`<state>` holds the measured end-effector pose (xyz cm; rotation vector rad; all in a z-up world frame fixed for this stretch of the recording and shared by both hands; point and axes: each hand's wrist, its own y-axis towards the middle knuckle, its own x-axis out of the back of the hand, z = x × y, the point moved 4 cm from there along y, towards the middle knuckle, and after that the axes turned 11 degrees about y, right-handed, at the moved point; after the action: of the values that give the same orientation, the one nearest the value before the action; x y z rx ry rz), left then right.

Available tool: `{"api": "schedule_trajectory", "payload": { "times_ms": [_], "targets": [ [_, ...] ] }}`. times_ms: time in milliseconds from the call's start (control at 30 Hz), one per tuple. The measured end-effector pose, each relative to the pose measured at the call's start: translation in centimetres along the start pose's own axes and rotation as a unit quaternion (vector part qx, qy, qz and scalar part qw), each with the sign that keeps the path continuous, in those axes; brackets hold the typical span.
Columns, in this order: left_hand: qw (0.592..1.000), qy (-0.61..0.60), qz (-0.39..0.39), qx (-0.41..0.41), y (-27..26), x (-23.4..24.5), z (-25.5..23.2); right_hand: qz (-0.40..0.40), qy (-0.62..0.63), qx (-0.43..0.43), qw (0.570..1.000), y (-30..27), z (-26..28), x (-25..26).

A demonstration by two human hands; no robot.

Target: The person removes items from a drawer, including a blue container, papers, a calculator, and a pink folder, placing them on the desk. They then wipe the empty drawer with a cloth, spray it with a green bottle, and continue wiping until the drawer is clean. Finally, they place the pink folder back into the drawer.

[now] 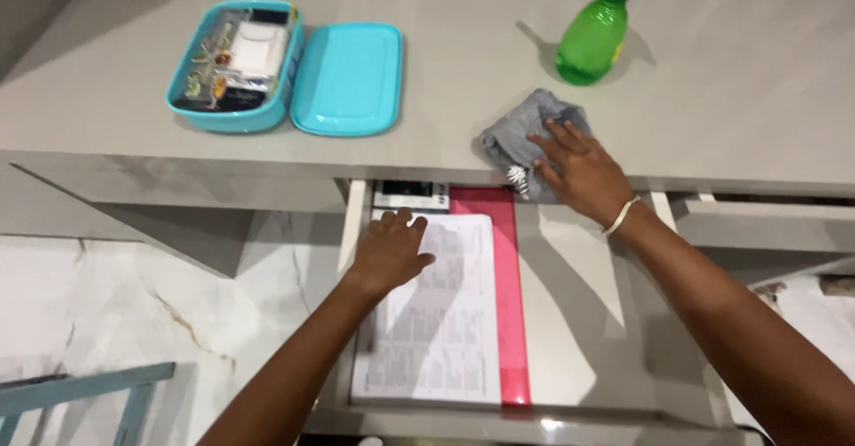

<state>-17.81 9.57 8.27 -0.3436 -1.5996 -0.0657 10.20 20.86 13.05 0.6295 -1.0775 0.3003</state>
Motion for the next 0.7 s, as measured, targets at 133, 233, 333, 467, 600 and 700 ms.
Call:
{"api": "schedule_trajectory", "payload": {
  "times_ms": [133,233,333,467,600,700],
  "targets": [
    [0.983,0.111,0.144,0.034,0.6,-3.6,-0.6,-0.034,-0.019,-0.007,0.999,-4.2,-3.5,3.1],
    [0.977,0.024,0.166,0.133,0.0,-4.8,-0.1,-0.054,-0.034,-0.055,0.996,-7.1,-6.0,6.0],
    [0.963,0.025,0.208,0.170,-0.9,-6.2,-0.1,-0.079,-0.149,-0.114,0.979,-9.1,-6.7,8.2],
    [0.965,0.027,0.201,0.168,-1.2,-6.9,-0.1,-0.122,-0.233,-0.086,0.961,-10.8,-3.9,7.3],
    [0.955,0.053,0.233,0.176,-2.1,-6.9,-1.1,0.188,0.233,-0.314,0.901,-13.6,-0.4,-3.7],
    [0.953,0.059,0.247,0.167,-2.4,-7.5,-1.8,0.269,0.373,-0.226,0.858,-13.8,4.2,-10.2]
  ]
}}
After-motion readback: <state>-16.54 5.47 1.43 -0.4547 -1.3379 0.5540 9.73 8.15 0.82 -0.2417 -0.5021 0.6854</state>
